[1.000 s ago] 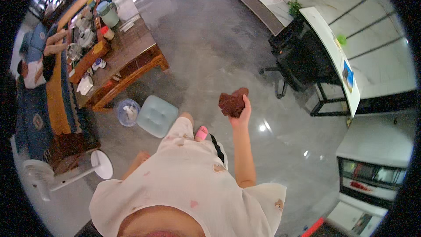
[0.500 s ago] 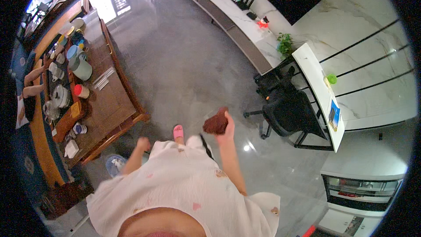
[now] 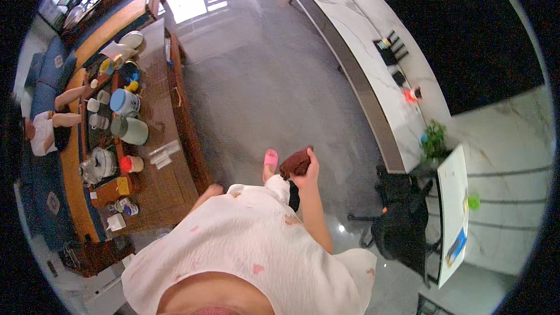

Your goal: The person wipes a shelf with a cloth, walks to a sink to rinse and wring out the cloth under running water, and then returns to the room to continue cleaning by wiping the side of a bed.

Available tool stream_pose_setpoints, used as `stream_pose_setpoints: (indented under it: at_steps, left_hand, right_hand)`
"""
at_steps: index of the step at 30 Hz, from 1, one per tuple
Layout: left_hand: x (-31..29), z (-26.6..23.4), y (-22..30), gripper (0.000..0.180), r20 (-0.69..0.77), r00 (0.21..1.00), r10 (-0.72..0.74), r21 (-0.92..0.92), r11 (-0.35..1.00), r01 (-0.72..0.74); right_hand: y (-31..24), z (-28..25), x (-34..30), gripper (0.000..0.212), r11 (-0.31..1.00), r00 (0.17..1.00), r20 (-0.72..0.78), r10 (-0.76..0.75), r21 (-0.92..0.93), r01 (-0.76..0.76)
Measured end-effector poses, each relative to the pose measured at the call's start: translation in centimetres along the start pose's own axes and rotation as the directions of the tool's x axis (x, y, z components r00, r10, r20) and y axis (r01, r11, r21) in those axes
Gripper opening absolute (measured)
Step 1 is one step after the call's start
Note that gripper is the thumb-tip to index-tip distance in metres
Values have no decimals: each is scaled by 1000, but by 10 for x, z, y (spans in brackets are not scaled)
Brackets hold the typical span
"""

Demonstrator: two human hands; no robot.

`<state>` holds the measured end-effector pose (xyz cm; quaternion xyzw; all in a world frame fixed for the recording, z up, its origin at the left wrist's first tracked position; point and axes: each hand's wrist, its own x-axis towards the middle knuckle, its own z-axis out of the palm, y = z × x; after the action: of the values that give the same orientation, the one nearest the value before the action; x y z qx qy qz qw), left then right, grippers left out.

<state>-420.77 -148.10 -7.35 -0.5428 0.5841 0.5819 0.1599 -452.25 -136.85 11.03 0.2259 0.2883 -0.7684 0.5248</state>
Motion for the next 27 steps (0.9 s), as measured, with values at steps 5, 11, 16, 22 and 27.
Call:
stream_pose_setpoints:
  at_steps: [5, 11, 16, 22, 27]
  left_hand:
    - [-34, -13, -31, 21, -94, 934, -345, -416, 866, 278]
    - [1, -40, 14, 29, -135, 825, -548, -810, 541, 227]
    - [66, -88, 69, 24, -81, 930, -359, -554, 792, 257]
    - [174, -252, 194, 22, -410, 912, -23, -538, 814, -221]
    - [149, -375, 425, 31, -371, 733, 570, -232, 707, -668]
  right_hand:
    - [-11, 136, 73, 24, 945, 997, 75, -7, -325, 31]
    - [-19, 228, 160, 35, 915, 971, 193, 145, -399, -57]
    - [3, 274, 235, 39, 899, 971, 132, 201, -419, -130]
    - [3, 374, 277, 40, 874, 954, 271, 125, -485, 22]
    - [4, 440, 336, 44, 825, 958, 261, 121, -563, 49]
